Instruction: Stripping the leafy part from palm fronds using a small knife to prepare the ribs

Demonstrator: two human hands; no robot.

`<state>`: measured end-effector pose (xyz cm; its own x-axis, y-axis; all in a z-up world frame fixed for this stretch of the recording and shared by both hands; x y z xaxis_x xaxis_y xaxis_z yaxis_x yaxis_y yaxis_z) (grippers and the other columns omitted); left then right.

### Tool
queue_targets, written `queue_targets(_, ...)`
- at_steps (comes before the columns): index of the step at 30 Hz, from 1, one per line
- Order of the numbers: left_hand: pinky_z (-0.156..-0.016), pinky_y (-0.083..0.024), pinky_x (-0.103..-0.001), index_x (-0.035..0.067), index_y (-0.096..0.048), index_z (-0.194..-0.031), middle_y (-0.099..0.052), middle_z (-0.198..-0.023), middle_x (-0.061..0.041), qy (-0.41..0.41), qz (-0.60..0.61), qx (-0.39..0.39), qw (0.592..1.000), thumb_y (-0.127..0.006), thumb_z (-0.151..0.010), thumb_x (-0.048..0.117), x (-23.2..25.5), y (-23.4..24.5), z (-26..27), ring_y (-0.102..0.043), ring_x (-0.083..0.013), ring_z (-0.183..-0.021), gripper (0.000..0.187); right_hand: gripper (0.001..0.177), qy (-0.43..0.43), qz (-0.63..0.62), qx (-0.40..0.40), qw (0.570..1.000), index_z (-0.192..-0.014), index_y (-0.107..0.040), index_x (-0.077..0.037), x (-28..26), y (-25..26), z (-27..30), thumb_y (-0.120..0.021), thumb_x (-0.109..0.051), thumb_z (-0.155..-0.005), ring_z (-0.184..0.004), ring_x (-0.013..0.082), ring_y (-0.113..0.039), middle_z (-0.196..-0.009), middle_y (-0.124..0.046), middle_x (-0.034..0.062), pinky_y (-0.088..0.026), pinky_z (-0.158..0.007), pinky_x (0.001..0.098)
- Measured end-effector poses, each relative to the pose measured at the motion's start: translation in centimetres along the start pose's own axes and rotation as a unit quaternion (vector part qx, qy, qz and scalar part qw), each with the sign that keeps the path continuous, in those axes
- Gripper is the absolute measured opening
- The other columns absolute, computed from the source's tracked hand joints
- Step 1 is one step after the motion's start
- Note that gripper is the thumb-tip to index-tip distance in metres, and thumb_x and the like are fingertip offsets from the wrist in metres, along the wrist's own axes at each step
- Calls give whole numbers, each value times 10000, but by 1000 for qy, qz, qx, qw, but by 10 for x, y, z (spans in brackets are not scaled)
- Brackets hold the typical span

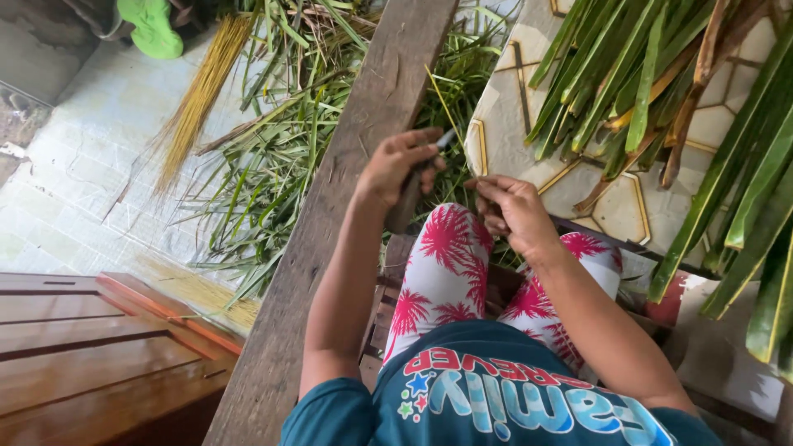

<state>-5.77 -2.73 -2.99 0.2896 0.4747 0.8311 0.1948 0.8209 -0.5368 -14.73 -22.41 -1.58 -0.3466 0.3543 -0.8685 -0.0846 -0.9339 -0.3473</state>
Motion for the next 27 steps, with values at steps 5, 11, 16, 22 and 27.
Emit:
queue_targets(5,-403,-512,-413,-27,-532,-1277,-651,-806,-279,17,108,84,991,-642,-892,3,-18,16,16,-572,-246,-486,401,139,44,-21,-27,998,-1034,-672,-32,-7,-2,-1,-597,-114,-951,-291,49,-345,-586,-538,111,-274,-263,182)
queue_targets(11,-364,-494,-359,-76,-507,-1290,-641,-729,-233,27,65,-43,997,-617,-894,-13,-22,-17,34,-569,-203,-437,416,143,51,4,-31,998,-1028,-677,-31,-2,-1,-2,-598,-125,-955,-295,53,-328,-577,-540,118,-255,-271,182)
queue_targets(16,-326,-469,-344,-94,-599,-1142,-642,-675,-253,49,32,-60,996,-645,-851,-40,-31,-25,26,-557,-200,-396,299,123,70,46,-26,996,-983,-687,-9,4,-1,0,-613,-95,-935,-269,44,-315,-537,-519,122,-238,-249,176)
queue_targets(22,-317,-483,-362,-106,-641,-1083,-642,-673,-273,65,21,-68,995,-669,-826,-45,-27,-21,16,-570,-207,-393,266,120,68,32,-27,997,-953,-688,-2,-5,-5,12,-617,-97,-935,-264,35,-314,-512,-488,111,-237,-241,180)
queue_targets(27,-314,-481,-360,-115,-649,-1073,-636,-671,-281,56,3,-75,996,-661,-823,-59,-17,-24,13,-572,-215,-389,256,121,60,19,-39,997,-961,-677,4,-13,-5,23,-593,-81,-942,-269,22,-332,-514,-490,95,-241,-232,168)
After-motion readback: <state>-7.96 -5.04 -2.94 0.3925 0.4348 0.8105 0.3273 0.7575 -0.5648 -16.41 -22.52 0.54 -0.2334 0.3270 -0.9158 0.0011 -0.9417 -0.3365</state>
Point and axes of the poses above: each hand's wrist, its own z-axis away from the middle knuckle, its own y-axis out of the back of the hand, x = y × z, the point moved 1 cm from there along -z, towards the middle knuckle
